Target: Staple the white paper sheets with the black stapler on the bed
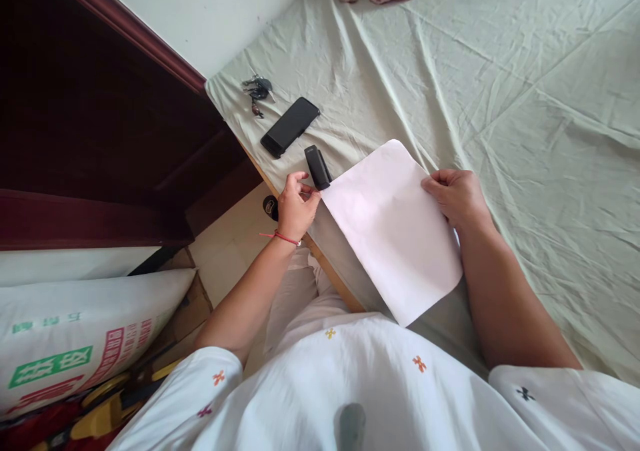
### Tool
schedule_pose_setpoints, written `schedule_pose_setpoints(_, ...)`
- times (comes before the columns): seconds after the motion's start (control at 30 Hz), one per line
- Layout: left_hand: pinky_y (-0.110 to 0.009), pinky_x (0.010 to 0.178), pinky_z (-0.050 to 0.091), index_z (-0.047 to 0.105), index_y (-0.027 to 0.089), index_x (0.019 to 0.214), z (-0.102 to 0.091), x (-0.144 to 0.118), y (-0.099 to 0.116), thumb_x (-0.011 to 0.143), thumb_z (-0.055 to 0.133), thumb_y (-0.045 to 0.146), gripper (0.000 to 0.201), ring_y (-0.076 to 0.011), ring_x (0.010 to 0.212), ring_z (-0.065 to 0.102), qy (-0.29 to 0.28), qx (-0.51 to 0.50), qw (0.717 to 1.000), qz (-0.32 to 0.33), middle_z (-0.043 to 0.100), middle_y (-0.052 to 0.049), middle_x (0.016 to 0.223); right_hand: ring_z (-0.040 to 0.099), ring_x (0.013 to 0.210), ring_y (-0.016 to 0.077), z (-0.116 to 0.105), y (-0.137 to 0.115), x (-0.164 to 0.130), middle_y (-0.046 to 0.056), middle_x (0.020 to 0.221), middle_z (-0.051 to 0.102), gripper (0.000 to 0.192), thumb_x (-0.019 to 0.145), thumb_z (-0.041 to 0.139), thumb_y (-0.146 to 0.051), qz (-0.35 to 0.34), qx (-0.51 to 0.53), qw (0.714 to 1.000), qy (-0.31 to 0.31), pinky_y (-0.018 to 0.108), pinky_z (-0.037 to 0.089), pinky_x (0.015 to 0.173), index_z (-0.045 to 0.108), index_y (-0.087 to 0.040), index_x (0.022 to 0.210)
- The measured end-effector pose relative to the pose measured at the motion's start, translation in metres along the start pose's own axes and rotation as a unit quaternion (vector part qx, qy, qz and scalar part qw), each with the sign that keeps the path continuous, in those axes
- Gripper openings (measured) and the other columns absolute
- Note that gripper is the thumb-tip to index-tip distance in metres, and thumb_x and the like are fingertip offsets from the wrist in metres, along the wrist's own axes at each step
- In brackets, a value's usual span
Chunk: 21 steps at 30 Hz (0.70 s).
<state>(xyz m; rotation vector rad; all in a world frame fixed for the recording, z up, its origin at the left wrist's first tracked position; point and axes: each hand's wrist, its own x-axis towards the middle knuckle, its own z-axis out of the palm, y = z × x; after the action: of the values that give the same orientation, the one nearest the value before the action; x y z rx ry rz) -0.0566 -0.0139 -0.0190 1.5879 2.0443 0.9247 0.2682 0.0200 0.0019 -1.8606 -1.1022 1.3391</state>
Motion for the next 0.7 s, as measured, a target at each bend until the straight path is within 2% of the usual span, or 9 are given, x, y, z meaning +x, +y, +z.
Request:
schedule_pose_setpoints(0.1,-0.043,0.106,0.056,0.064,0.023,0.131,-0.004,-0.003,-0.002,0.090,0.064,0.013,0.043,-0.0261,0.115,0.071,0.024,0.021,0.997,0.074,0.075,-0.010,0.123,0.048,0.045,0.0117,0.001,-0.003,-0.002,-0.001,0.059,0.059,0.018,0.072,0.078,-0.034,0.005,0.015,1.000,0.001,0.024,0.035,0.037,0.071,-0.020,0.080)
schedule_pose_setpoints(0.2,-0.048,0.122,0.046,0.070,0.024,0.132,-0.010,-0.004,-0.004,0.097,0.058,0.017,0.038,-0.0283,0.138,0.060,0.027,0.052,0.984,0.167,0.067,-0.011,0.147,0.046,0.044,0.0113,0.002,-0.005,-0.003,-0.001,0.057,0.058,0.017,0.072,0.077,-0.034,0.009,0.012,1.000,0.003,0.024,0.033,0.035,0.071,-0.020,0.079)
schedule_pose_setpoints(0.27,-0.051,0.128,0.040,0.072,0.024,0.131,-0.014,-0.004,-0.006,0.101,0.055,0.024,0.034,-0.0286,0.145,0.056,0.011,0.062,0.977,0.202,0.070,-0.009,0.145,0.045,0.043,0.0109,0.002,-0.006,-0.004,-0.002,0.057,0.057,0.017,0.072,0.077,-0.034,0.010,0.005,1.000,0.005,0.024,0.031,0.035,0.071,-0.020,0.079)
schedule_pose_setpoints(0.4,-0.053,0.129,0.039,0.074,0.024,0.131,-0.015,-0.003,-0.007,0.106,0.053,0.037,0.035,-0.0285,0.149,0.053,0.003,0.064,0.974,0.217,0.074,-0.009,0.141,0.044,0.042,0.0113,0.002,-0.007,-0.007,-0.002,0.056,0.055,0.016,0.073,0.076,-0.034,0.018,0.003,1.000,0.010,0.025,0.029,0.035,0.072,-0.020,0.081)
schedule_pose_setpoints(0.7,-0.050,0.122,0.046,0.077,0.022,0.127,-0.010,-0.004,-0.008,0.108,0.050,0.043,0.039,-0.0282,0.137,0.063,0.038,0.118,0.961,0.245,0.077,-0.009,0.136,0.039,0.040,0.0105,0.004,-0.007,-0.021,-0.005,0.053,0.050,0.014,0.077,0.073,-0.032,0.021,-0.021,0.999,0.039,0.024,0.024,0.033,0.069,-0.019,0.079)
